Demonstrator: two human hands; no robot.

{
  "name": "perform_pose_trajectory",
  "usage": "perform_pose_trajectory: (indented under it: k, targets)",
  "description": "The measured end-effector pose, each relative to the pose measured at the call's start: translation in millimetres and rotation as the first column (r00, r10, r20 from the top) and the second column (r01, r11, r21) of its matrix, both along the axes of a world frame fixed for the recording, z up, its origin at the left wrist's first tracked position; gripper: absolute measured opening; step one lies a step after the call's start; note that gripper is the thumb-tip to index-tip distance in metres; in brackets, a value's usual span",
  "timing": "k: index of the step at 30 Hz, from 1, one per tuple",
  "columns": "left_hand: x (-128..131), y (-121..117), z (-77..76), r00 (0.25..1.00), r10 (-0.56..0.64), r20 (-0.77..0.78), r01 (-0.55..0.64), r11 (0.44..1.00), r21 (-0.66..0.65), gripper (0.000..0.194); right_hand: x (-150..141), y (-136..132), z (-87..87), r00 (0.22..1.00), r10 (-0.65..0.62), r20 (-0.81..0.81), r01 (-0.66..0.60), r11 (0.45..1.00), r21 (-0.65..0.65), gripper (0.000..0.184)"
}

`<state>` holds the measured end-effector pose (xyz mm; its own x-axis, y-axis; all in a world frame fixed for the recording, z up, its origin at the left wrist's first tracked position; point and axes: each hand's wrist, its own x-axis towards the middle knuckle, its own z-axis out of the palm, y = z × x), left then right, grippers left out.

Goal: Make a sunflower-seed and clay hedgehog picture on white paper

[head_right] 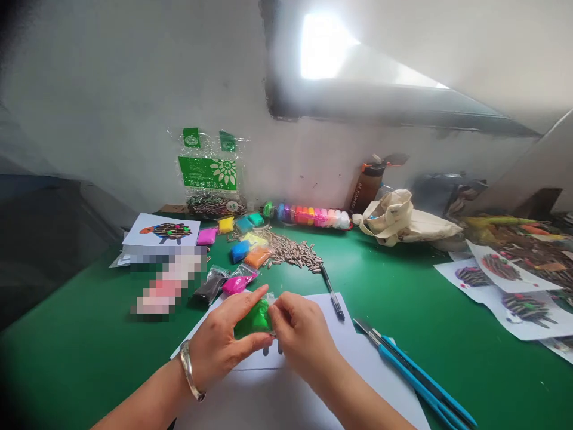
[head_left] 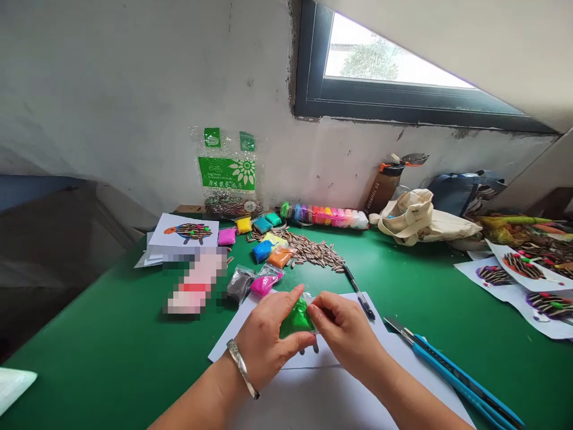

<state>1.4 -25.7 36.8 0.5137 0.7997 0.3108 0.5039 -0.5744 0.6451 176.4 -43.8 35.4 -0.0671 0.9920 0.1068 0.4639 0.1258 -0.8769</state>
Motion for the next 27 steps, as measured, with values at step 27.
perform_pose_trajectory:
  k: [27]
  targets:
    - [-4, 0, 3.9, 0.996, 0.079, 0.027, -0.075, 0.989, -0.125, 0.063, 5, 5, 14.5, 0.840, 0.041, -0.541, -0.257, 0.908, -0.330, 0.013]
